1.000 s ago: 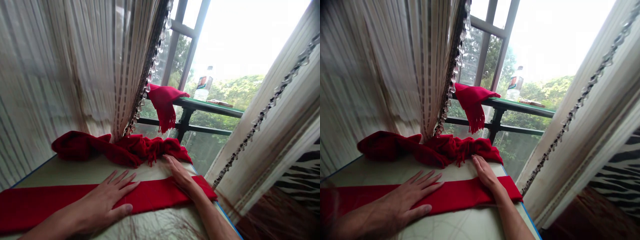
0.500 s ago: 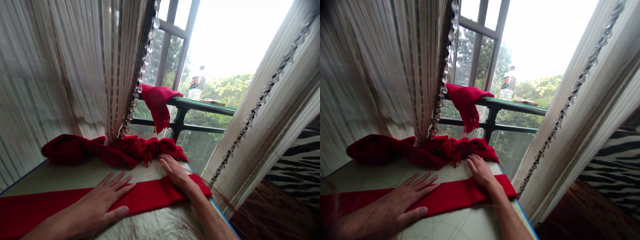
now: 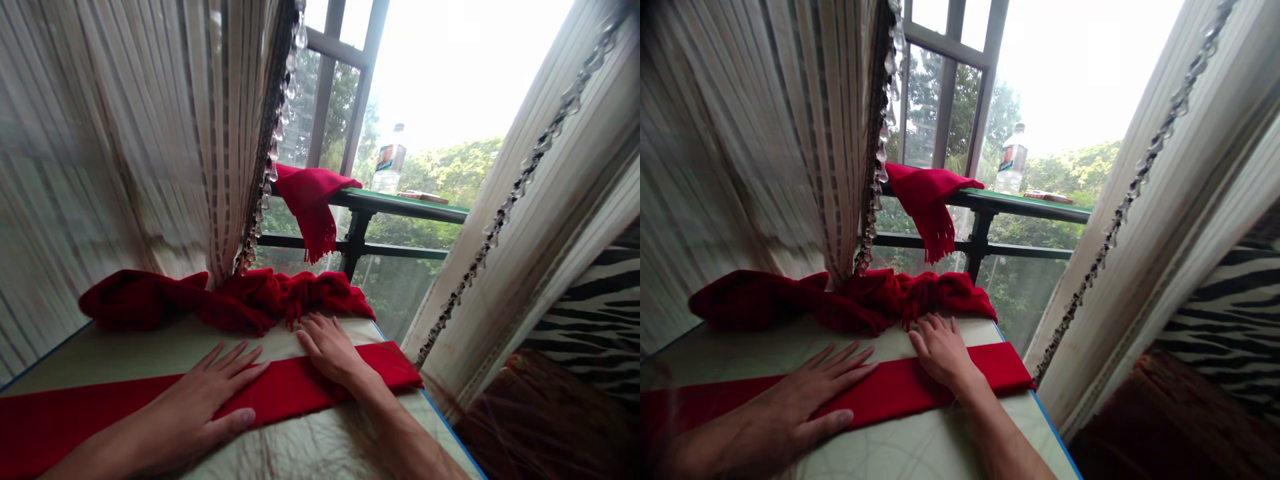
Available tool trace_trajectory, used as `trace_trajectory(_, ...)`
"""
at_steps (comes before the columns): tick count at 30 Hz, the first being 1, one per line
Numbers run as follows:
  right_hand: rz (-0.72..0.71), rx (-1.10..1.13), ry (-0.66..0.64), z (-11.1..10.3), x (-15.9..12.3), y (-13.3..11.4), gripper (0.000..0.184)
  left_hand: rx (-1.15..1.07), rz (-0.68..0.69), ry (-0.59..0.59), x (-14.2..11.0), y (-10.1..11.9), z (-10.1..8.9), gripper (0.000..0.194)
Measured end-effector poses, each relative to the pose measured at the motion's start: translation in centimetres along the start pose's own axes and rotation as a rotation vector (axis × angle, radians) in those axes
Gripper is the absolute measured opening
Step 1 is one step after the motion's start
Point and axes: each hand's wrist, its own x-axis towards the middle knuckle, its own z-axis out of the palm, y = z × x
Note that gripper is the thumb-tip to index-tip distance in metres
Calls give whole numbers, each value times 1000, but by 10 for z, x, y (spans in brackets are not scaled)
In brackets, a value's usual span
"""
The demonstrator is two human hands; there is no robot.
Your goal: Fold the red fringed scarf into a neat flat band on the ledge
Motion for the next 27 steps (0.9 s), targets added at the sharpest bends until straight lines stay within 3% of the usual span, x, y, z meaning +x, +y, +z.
trace_trajectory(14, -28, 0, -40, -7, -4, -4, 50, -2, -31, -14, -4, -7, -2, 62)
trace_trajectory(27, -77, -24, -89, -10, -7, -16, 50, -28, 57, 18, -6, -15, 7, 64)
